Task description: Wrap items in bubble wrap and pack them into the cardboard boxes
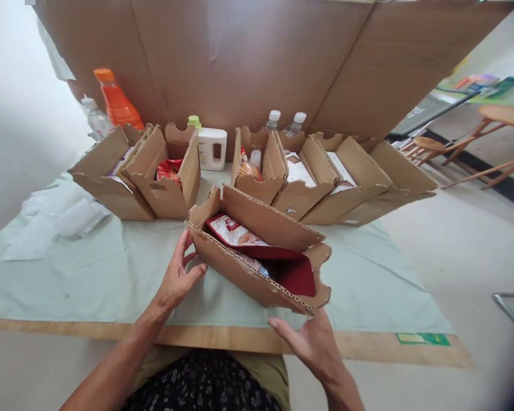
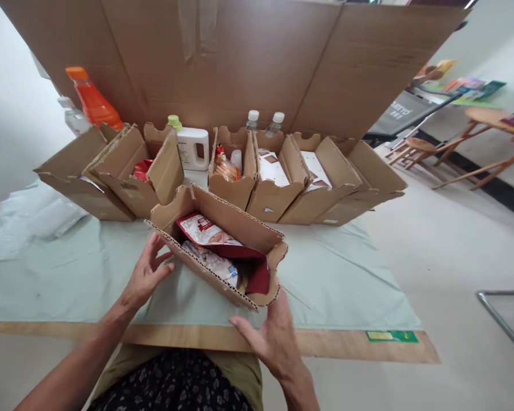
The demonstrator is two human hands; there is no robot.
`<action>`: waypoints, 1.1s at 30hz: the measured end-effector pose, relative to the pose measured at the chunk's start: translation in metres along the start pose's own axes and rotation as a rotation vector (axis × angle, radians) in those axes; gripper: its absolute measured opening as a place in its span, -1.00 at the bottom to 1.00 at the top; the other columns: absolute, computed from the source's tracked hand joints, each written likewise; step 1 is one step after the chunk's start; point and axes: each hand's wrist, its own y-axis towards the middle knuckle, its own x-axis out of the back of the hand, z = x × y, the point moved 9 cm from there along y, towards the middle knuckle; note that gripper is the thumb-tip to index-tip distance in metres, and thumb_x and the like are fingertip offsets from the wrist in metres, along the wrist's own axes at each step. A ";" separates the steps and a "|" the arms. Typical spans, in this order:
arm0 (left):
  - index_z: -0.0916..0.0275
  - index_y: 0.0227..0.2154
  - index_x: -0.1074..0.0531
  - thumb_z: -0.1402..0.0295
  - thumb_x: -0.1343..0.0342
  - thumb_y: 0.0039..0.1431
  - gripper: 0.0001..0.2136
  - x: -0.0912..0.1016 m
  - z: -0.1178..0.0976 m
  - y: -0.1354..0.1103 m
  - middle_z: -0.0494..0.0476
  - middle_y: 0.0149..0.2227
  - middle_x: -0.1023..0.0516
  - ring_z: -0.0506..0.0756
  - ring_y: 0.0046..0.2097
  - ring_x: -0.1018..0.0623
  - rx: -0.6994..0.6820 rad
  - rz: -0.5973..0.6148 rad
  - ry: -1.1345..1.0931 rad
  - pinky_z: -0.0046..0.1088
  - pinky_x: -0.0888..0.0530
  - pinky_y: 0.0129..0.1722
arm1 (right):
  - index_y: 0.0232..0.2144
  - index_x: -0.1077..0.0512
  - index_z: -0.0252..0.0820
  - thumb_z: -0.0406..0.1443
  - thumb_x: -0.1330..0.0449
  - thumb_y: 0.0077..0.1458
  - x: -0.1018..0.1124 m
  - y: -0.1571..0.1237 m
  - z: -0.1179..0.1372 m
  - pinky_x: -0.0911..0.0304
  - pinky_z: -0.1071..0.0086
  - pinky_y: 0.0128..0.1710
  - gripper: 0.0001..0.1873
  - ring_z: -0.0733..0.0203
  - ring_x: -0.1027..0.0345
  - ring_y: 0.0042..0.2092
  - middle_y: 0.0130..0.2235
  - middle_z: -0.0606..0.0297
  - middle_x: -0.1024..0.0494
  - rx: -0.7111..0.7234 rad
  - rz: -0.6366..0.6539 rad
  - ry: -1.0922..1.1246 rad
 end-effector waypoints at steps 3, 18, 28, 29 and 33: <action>0.22 0.22 -0.38 0.25 -0.28 0.10 -0.40 -0.017 -0.005 0.013 0.29 0.25 -0.50 0.30 0.26 -0.49 0.034 0.045 -0.031 -0.12 -0.49 0.22 | 0.35 -0.31 -0.17 -0.02 -0.34 0.17 -0.002 0.022 0.007 -0.38 -0.15 0.21 -0.21 -0.26 -0.42 0.24 0.24 -0.08 -0.50 0.057 -0.033 -0.032; 0.24 0.21 -0.39 0.33 -0.17 0.19 -0.50 -0.048 0.031 -0.008 0.31 0.12 -0.56 0.30 0.18 -0.56 -0.106 -0.059 0.374 -0.08 -0.52 0.21 | -0.26 -0.56 -0.15 0.12 -0.25 0.11 -0.007 0.065 -0.103 -0.41 0.14 -0.30 -0.53 -0.03 -0.50 -0.30 -0.30 0.11 -0.67 -0.237 0.001 0.015; 0.19 0.30 -0.30 0.32 -0.27 0.16 -0.37 -0.058 0.035 -0.018 0.34 0.24 -0.49 0.39 0.28 -0.49 -0.144 0.015 0.456 0.05 -0.47 0.29 | -0.52 -0.52 0.10 0.04 -0.27 0.12 -0.009 0.065 -0.102 -0.35 0.14 -0.54 -0.72 -0.10 -0.51 -0.46 -0.50 0.13 -0.62 -0.305 -0.041 0.069; 0.19 0.36 -0.23 0.33 -0.26 0.14 -0.29 -0.061 0.032 -0.017 0.35 0.29 -0.44 0.40 0.32 -0.46 -0.139 0.042 0.436 0.06 -0.44 0.32 | -0.47 -0.52 0.15 0.03 -0.29 0.10 -0.007 0.063 -0.100 -0.35 0.12 -0.53 -0.78 -0.13 -0.53 -0.43 -0.47 0.09 -0.64 -0.310 -0.074 0.078; 0.18 0.50 0.08 0.37 -0.23 0.10 -0.07 -0.066 0.019 -0.006 0.32 0.45 -0.24 0.37 0.41 -0.35 -0.131 0.172 0.373 0.03 -0.37 0.39 | -0.27 -0.52 0.07 0.11 -0.35 -0.02 -0.003 0.049 -0.130 -0.34 0.07 -0.46 -0.62 -0.15 -0.51 -0.40 -0.39 0.12 -0.64 -0.503 -0.147 -0.028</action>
